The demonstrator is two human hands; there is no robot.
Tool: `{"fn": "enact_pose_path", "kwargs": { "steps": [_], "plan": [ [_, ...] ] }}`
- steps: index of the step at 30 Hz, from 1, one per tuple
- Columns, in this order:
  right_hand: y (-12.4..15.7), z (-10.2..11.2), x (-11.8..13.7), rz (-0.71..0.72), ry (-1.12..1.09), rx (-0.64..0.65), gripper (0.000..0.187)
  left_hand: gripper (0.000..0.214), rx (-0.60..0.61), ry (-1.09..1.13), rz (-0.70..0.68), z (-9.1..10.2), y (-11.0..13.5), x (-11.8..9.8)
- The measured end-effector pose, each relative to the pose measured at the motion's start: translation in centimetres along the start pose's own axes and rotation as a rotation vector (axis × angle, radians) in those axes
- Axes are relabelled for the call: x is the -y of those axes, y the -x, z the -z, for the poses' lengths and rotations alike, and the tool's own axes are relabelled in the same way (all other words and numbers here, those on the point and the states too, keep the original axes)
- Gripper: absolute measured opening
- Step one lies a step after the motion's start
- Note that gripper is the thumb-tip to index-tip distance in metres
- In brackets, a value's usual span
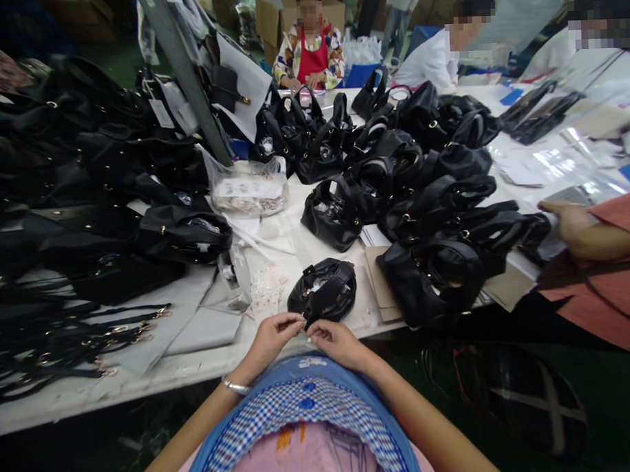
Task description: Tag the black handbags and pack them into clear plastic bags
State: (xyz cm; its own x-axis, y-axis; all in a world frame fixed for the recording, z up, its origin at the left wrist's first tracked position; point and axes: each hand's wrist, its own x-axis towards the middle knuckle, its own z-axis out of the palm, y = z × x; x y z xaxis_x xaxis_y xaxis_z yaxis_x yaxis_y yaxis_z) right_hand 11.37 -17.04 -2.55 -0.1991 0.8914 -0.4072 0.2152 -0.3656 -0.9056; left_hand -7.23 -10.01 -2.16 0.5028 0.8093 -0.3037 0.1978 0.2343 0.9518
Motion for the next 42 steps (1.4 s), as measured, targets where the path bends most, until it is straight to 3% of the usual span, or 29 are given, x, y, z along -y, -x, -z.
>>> {"fn": "enact_pose_path", "kwargs": {
  "steps": [7,12,15,19,26,37,42],
  "plan": [
    [0.3,0.1,-0.9,-0.039,-0.154,-0.278,0.028,0.026,0.041,0.010,-0.023,-0.5,0.1,-0.6],
    [0.3,-0.4,0.1,-0.010,-0.187,-0.247,0.022,0.030,0.077,-0.091,-0.072,-0.8,0.1,-1.2],
    [0.4,-0.7,0.8,0.007,-0.184,-0.311,0.023,0.031,0.084,-0.142,-0.108,-0.8,0.1,-1.0],
    [0.5,-0.7,1.4,0.048,-0.023,-0.382,0.021,0.034,0.082,-0.199,-0.152,-0.8,0.2,-0.7],
    [0.5,-0.6,1.9,0.130,0.207,-0.394,0.017,0.034,0.075,-0.304,-0.222,-0.7,0.2,-0.8],
    [0.5,-0.5,1.6,0.163,0.376,-0.369,0.020,0.034,0.098,-0.368,-0.222,-0.7,0.2,-1.1],
    [0.5,-0.6,1.9,0.176,0.485,-0.373,0.022,0.040,0.041,-0.300,-0.106,-1.2,0.2,-0.5]
  ]
}}
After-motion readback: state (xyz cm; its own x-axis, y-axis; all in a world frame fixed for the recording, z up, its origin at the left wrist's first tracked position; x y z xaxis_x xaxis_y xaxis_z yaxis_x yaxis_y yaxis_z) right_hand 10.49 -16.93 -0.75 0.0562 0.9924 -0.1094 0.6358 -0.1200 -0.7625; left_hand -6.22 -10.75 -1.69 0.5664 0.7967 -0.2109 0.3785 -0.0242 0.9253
